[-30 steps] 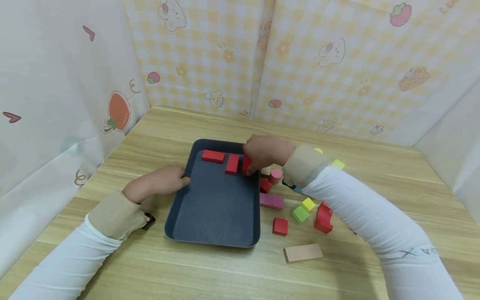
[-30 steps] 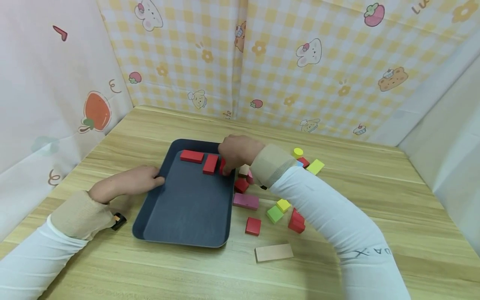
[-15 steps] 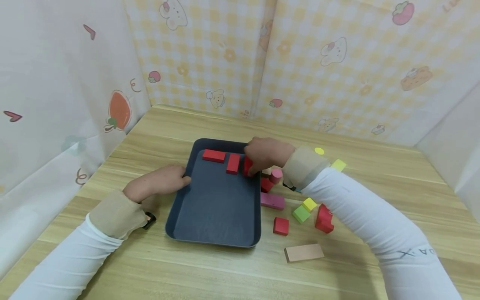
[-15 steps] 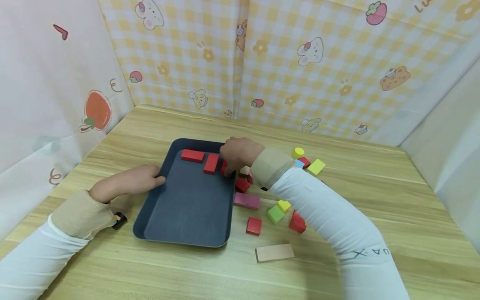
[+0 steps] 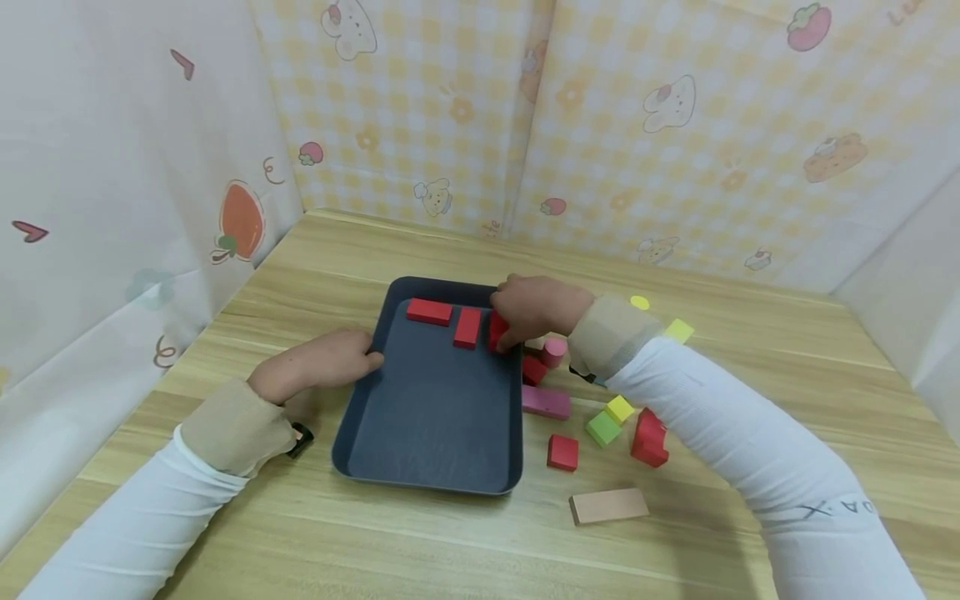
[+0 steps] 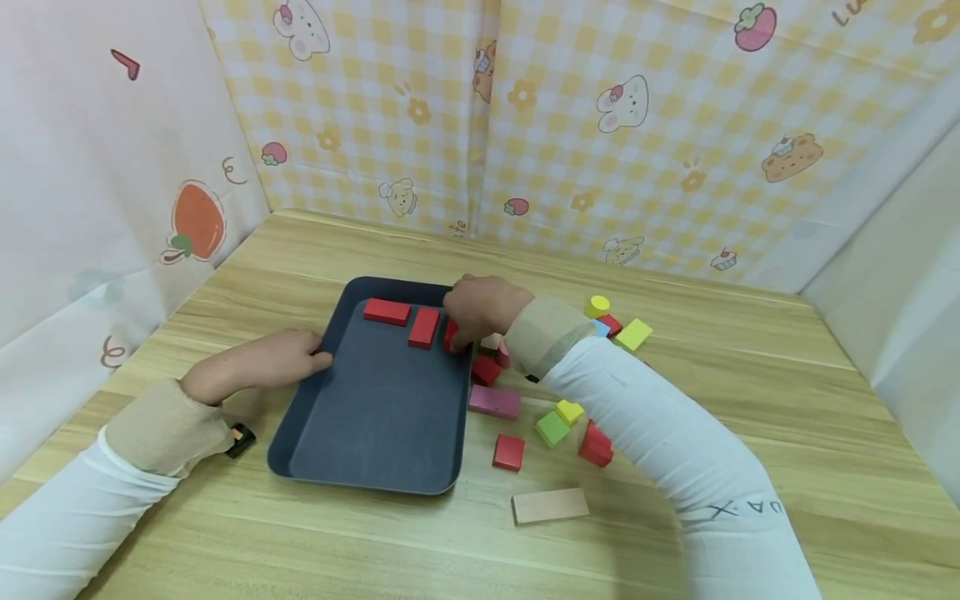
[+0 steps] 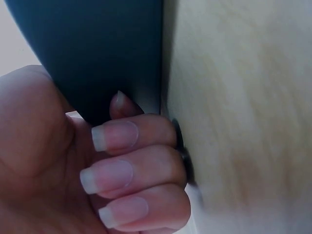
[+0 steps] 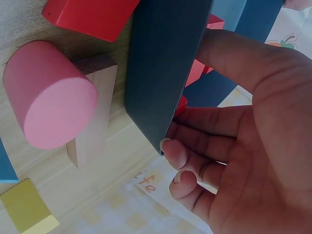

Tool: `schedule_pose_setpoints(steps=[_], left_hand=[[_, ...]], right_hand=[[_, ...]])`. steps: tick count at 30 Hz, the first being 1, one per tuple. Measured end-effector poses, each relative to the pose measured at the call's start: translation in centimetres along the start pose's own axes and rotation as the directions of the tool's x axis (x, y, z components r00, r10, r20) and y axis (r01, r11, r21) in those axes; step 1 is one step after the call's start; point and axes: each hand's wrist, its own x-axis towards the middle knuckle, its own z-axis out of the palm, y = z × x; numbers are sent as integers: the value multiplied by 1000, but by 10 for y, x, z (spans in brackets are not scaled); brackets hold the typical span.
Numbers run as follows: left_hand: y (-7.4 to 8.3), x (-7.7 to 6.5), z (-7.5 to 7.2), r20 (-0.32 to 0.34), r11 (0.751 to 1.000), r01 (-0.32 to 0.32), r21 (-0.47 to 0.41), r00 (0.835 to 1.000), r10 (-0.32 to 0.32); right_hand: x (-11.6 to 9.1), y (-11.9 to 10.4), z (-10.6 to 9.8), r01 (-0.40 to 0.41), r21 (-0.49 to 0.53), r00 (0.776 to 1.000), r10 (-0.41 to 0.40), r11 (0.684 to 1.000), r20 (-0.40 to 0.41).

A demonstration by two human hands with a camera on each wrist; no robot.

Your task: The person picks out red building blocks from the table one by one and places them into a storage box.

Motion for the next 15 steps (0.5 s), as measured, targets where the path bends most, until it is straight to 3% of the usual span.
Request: schedule_pose_setpoints(steps=[15], left_hand=[[0, 0, 0, -5, 1000, -10, 7, 1000, 10]], right_hand=[[-7, 6, -4, -19, 26, 999, 20, 999, -46]])
